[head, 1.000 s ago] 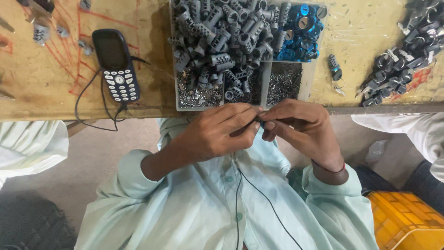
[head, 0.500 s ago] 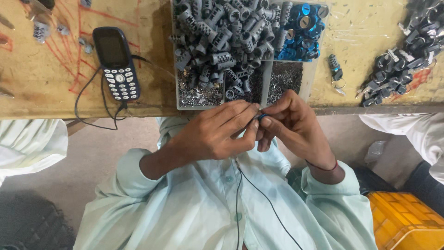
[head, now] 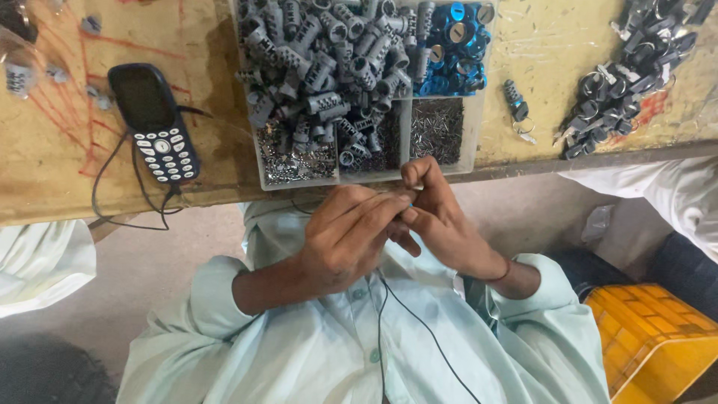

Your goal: The person sits at a workbench assembling small connector components. They pick a gray ribbed body from a compartment tray, insert a small metal pin or spring into it, press a blue cap onto the body, and place the finished assembly on the table, repeating this cycle throughout the episode.

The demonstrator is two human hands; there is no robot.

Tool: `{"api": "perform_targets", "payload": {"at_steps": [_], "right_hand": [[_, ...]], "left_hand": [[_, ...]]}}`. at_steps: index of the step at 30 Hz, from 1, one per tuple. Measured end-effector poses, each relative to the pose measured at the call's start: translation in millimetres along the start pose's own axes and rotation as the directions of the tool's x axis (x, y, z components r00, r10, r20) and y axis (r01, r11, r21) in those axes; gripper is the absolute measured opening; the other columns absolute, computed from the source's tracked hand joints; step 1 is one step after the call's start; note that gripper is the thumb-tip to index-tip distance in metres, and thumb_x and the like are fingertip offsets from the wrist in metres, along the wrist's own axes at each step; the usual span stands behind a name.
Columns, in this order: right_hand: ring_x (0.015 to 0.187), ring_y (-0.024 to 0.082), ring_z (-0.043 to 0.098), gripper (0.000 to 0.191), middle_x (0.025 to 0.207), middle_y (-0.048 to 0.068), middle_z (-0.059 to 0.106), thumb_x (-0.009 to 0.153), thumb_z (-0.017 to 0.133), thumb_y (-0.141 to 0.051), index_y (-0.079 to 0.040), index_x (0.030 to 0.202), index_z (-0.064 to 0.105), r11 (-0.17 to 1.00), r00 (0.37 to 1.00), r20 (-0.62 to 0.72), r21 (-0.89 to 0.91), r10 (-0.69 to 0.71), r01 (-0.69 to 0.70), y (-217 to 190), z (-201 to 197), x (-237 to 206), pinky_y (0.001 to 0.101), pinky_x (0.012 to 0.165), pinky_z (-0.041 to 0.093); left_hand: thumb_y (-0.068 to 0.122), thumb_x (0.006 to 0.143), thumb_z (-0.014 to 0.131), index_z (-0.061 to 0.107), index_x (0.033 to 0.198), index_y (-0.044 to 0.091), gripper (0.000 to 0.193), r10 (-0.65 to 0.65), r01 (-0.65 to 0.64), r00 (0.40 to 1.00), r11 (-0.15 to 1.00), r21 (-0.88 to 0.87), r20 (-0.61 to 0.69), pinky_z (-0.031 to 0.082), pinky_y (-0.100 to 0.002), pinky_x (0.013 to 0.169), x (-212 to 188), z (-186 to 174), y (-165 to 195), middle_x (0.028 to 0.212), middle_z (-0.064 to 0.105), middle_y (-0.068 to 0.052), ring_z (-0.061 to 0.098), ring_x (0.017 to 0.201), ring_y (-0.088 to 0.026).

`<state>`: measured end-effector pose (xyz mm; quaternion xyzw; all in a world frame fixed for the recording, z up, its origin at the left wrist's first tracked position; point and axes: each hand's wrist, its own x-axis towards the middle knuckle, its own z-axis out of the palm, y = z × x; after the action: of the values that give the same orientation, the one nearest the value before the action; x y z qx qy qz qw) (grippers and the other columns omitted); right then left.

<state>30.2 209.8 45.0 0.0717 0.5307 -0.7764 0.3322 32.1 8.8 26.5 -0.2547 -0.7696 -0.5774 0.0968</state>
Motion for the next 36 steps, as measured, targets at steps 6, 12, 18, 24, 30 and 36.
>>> {"api": "perform_targets", "payload": {"at_steps": [6, 12, 18, 24, 30, 36], "right_hand": [[0.075, 0.025, 0.063, 0.036, 0.095, 0.02, 0.062, 0.084, 0.081, -0.005, 0.005, 0.113, 0.063, -0.262, 0.776, -0.139, -0.892, -0.615, -0.367, -38.6, -88.6, -31.3, 0.0351, 0.064, 0.05], [0.071, 0.014, 0.065, 0.021, 0.086, 0.011, 0.065, 0.11, 0.071, -0.005, 0.003, 0.115, 0.053, 0.466, 0.752, -0.44, -0.862, -0.491, -0.2, -17.1, -136.6, -31.5, 0.0329, 0.068, 0.051], [0.068, 0.013, 0.067, 0.026, 0.091, 0.01, 0.067, 0.103, 0.073, -0.002, -0.001, 0.122, 0.055, 0.805, 0.719, -0.363, -0.293, -0.593, 0.516, -15.1, -45.9, -22.4, 0.0241, 0.06, 0.055], [0.086, 0.018, 0.07, 0.036, 0.108, 0.019, 0.066, 0.097, 0.072, 0.016, -0.001, 0.12, 0.051, 0.563, 0.592, -0.162, -0.576, -0.789, 0.593, 24.9, 11.7, 2.9, 0.0249, 0.072, 0.06], [0.084, 0.021, 0.072, 0.043, 0.105, 0.019, 0.067, 0.092, 0.076, 0.019, -0.005, 0.12, 0.054, 0.35, 0.65, 0.044, -0.814, -0.759, 0.464, 7.3, 12.4, 1.5, 0.0253, 0.066, 0.055], [0.103, 0.027, 0.065, 0.078, 0.119, 0.022, 0.057, 0.078, 0.089, 0.0, -0.009, 0.141, 0.044, 0.266, 0.792, 0.184, -0.877, -0.582, 0.4, -5.7, 8.8, -0.7, 0.0358, 0.085, 0.056]], "left_hand": [[-0.002, 0.087, 0.085, 0.062, 0.123, 0.001, 0.044, 0.004, -0.005, 1.0, 0.994, -0.112, -0.003, 0.057, -0.037, 0.091, 7.9, -4.9, -12.6, 0.114, 0.069, -0.008, 0.068, 0.104, -0.027], [-0.005, 0.089, 0.082, 0.059, 0.125, 0.001, 0.044, -0.009, 0.016, 0.999, 0.971, -0.238, 0.03, 0.058, -0.038, 0.09, 10.0, -6.3, -16.6, 0.115, 0.068, -0.01, 0.07, 0.105, -0.028], [-0.009, 0.089, 0.081, 0.059, 0.126, -0.002, 0.043, 0.014, -0.006, 0.999, 0.986, -0.167, 0.049, 0.058, -0.039, 0.088, 9.2, -5.5, -13.6, 0.113, 0.069, -0.011, 0.07, 0.103, -0.028], [-0.009, 0.087, 0.082, 0.059, 0.126, -0.007, 0.046, 0.045, -0.045, 0.999, 0.999, 0.002, -0.004, 0.058, -0.042, 0.09, 6.0, -8.4, -10.0, 0.11, 0.067, -0.015, 0.068, 0.1, -0.032], [-0.008, 0.085, 0.083, 0.063, 0.121, -0.004, 0.041, -0.123, 0.118, 0.991, 0.988, -0.102, -0.048, 0.057, -0.037, 0.083, 4.6, -6.0, -5.0, 0.108, 0.071, -0.015, 0.07, 0.095, -0.028], [0.003, 0.091, 0.084, 0.069, 0.121, 0.004, 0.034, -0.428, 0.421, 0.9, 0.816, -0.395, 0.074, 0.063, -0.03, 0.088, 7.9, -10.9, -3.4, 0.11, 0.078, -0.009, 0.078, 0.098, -0.018]]}}
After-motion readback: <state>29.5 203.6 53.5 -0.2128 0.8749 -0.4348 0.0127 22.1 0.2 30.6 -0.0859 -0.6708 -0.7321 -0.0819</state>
